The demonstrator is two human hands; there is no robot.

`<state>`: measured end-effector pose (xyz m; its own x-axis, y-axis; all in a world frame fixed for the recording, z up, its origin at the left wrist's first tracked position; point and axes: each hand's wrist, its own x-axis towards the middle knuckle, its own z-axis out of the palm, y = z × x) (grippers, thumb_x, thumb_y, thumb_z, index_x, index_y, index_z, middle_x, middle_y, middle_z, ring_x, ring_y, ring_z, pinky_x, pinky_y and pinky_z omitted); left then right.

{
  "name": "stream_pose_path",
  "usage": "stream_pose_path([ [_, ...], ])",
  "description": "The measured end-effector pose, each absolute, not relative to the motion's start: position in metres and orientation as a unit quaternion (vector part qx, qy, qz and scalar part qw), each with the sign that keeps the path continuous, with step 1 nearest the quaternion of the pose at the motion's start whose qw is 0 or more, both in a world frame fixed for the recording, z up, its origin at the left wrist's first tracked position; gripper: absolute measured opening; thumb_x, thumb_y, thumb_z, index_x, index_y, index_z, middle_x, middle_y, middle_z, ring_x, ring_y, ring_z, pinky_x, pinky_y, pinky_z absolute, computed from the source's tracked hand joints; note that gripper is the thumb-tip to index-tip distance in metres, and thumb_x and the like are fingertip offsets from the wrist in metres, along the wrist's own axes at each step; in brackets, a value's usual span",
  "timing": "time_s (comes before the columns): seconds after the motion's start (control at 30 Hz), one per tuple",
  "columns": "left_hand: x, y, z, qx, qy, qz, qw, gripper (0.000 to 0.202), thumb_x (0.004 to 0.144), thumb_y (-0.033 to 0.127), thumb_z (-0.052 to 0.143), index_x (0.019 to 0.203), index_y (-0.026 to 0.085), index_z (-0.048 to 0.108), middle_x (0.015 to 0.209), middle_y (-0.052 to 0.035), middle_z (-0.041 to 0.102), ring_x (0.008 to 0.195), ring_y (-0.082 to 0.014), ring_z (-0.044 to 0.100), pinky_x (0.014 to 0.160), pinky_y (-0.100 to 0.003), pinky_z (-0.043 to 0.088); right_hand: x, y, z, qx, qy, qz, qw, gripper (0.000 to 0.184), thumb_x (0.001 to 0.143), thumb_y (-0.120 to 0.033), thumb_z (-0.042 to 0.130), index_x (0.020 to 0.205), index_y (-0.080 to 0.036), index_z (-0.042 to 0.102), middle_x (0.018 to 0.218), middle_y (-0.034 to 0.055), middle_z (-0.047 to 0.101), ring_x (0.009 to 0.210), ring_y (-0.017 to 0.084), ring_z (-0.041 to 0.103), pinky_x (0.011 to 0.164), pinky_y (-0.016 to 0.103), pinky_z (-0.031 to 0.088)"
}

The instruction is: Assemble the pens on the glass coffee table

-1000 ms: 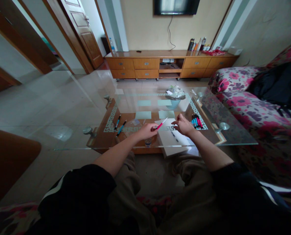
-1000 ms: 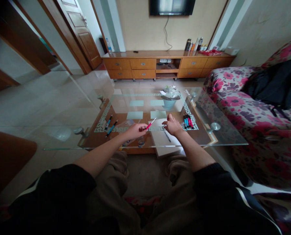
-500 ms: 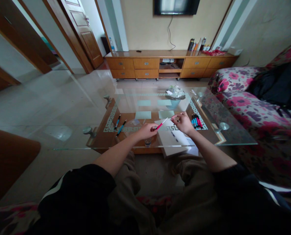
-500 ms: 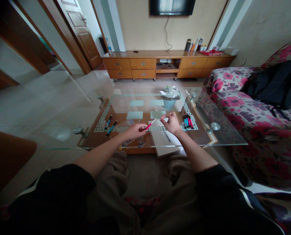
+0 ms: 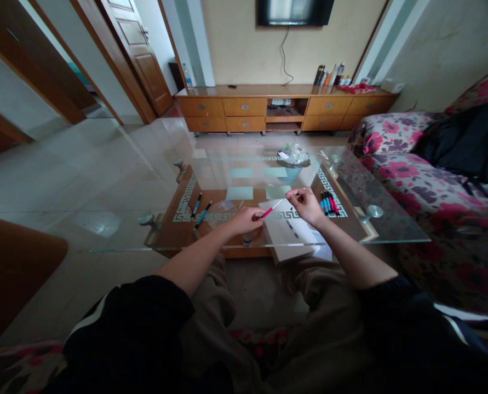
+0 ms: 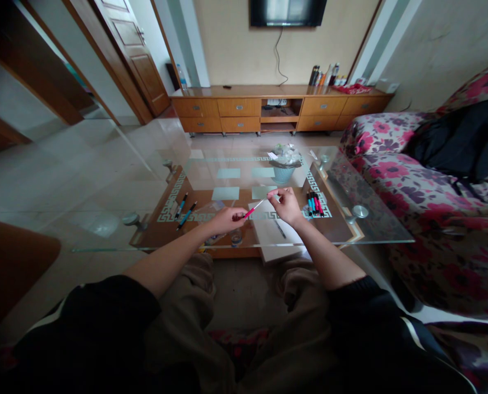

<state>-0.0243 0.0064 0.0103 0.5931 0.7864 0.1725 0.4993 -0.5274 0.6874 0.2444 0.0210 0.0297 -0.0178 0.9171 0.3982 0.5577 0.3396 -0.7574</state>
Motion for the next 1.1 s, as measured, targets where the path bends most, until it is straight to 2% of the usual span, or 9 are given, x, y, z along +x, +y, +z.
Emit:
stream_pose_path([
  [0.33,-0.024,0.008,0.007,0.841,0.384,0.240,0.295,0.031,0.087,0.026,0.062,0.113,0.017,0.076,0.075,0.0007,0.067,0.065,-0.0122,0.055,0.062,-0.022,0.038,0.241,0.018,0.031,-0.522,-0.704,0.208,0.433,0.043,0.087,-0.061,0.065,0.091,-0.021,0.078,0.085,0.0069,0.062,0.086,0.023,0.054,0.078,0.036,0.048],
  [0.53,-0.023,0.008,0.007,0.835,0.393,0.248,0.295,0.034,0.086,0.024,0.063,0.117,0.017,0.076,0.072,0.0011,0.066,0.064,-0.0121,0.054,0.062,-0.021,0.038,0.236,0.015,0.034,-0.516,-0.710,0.242,0.413,0.042,0.084,-0.060,0.067,0.087,-0.020,0.078,0.082,0.0060,0.059,0.084,0.023,0.054,0.077,0.036,0.049],
  [0.8,-0.024,0.008,0.007,0.839,0.387,0.253,0.287,0.034,0.088,0.026,0.063,0.118,0.017,0.076,0.073,0.0006,0.067,0.064,-0.0122,0.055,0.063,-0.022,0.039,0.234,0.013,0.034,-0.511,-0.715,0.266,0.396,0.036,0.082,-0.056,0.069,0.083,-0.021,0.077,0.085,0.0063,0.063,0.087,0.023,0.056,0.079,0.035,0.048],
  [0.93,-0.024,0.008,0.006,0.841,0.387,0.250,0.283,0.034,0.088,0.026,0.063,0.118,0.017,0.075,0.075,-0.0002,0.069,0.065,-0.0126,0.056,0.063,-0.022,0.039,0.232,0.014,0.033,-0.503,-0.692,0.313,0.412,0.037,0.083,-0.057,0.067,0.092,-0.021,0.075,0.090,0.0054,0.066,0.087,0.021,0.057,0.080,0.034,0.050],
  [1.0,-0.024,0.008,0.006,0.843,0.381,0.253,0.282,0.033,0.088,0.025,0.063,0.117,0.017,0.076,0.078,-0.0007,0.070,0.065,-0.0125,0.057,0.064,-0.023,0.039,0.232,0.017,0.031,-0.515,-0.633,0.370,0.444,0.038,0.086,-0.054,0.062,0.102,-0.021,0.071,0.091,0.0037,0.066,0.076,0.017,0.055,0.071,0.031,0.050],
  [1.1,-0.024,0.008,0.006,0.844,0.378,0.254,0.284,0.032,0.088,0.025,0.063,0.117,0.017,0.075,0.081,-0.0012,0.072,0.067,-0.0124,0.058,0.064,-0.022,0.040,0.236,0.025,0.024,-0.528,-0.537,0.431,0.496,0.037,0.085,-0.042,0.054,0.114,-0.022,0.064,0.092,0.0017,0.064,0.062,0.012,0.049,0.058,0.027,0.046],
])
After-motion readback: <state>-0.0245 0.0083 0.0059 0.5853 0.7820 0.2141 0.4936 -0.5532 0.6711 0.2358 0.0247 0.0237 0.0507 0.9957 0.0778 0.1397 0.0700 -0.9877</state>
